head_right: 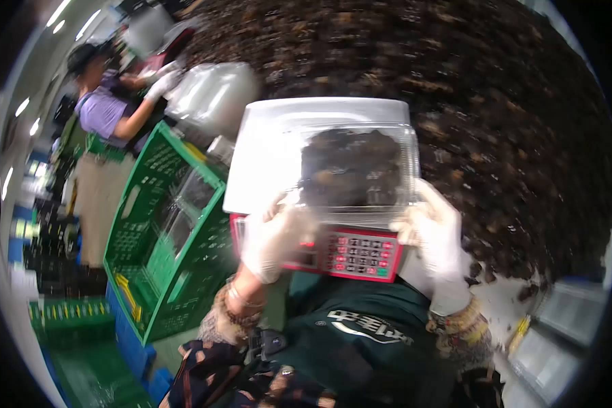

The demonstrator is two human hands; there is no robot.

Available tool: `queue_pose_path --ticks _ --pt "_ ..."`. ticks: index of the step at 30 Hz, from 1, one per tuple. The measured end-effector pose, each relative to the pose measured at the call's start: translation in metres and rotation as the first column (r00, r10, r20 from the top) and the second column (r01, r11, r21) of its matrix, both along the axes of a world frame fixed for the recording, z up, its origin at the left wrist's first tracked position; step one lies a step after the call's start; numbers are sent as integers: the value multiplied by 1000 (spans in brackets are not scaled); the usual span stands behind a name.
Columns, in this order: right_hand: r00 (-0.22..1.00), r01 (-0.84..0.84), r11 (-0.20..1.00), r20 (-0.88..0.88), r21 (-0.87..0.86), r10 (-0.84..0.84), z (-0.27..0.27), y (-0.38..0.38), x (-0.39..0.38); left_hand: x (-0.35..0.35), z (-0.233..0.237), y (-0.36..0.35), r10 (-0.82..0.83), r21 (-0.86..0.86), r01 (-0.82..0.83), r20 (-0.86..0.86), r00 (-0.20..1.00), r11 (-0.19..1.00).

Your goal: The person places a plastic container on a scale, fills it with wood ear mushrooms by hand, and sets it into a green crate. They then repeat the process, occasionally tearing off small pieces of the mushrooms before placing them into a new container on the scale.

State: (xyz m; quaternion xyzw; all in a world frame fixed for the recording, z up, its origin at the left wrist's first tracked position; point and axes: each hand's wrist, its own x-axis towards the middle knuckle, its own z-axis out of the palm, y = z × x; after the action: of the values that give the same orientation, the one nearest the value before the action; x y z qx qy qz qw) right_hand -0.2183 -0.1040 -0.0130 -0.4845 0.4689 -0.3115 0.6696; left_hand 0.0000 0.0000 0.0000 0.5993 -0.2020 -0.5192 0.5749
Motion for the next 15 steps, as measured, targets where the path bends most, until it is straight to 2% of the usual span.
queue_pose_path --ticks 1,2,3,4,5,6,7,8,9,10,11,12,14,15 --pt "999 32 999 -11 -21 -33 -5 -6 -6 -11 0 -4 -14 -53 13 -34 999 999" --pt "999 30 999 18 -29 -30 -9 -10 -10 -21 0 -11 2 -11 -2 43 999 1000" --pt "997 30 975 -64 -220 -45 12 -21 4 -8 -22 -20 38 -202 -50 -64 997 978" --pt "996 -83 985 -42 -150 77 12 -7 13 7 -11 0 89 -131 -96 -52 995 987" --pt "996 -89 985 7 -149 91 13 4 25 20 0 10 132 -99 -136 -49 990 986" --pt "993 -89 988 61 -125 97 14 21 38 35 21 25 193 -4 -193 58 980 981" --pt "991 -86 987 85 -137 99 16 27 42 49 19 38 285 -135 -278 30 958 951" --pt "987 -109 968 89 -227 132 16 25 39 69 15 54 349 -263 -333 13 937 905" --pt "990 -68 969 104 -239 95 18 24 39 90 27 66 411 -177 -402 14 912 898" --pt "994 -69 964 67 -256 89 16 20 33 111 26 82 484 -243 -450 105 869 859" --pt "996 -71 960 33 -271 83 13 15 27 133 22 99 579 -309 -524 120 806 794" --pt "996 -24 965 79 -262 46 10 15 25 158 19 122 597 -338 -532 122 793 776" --pt "998 30 961 57 -275 -15 5 10 20 183 18 153 736 -341 -654 268 621 676" --pt "999 38 960 43 -277 -27 2 8 17 192 17 169 742 -350 -654 336 580 670"
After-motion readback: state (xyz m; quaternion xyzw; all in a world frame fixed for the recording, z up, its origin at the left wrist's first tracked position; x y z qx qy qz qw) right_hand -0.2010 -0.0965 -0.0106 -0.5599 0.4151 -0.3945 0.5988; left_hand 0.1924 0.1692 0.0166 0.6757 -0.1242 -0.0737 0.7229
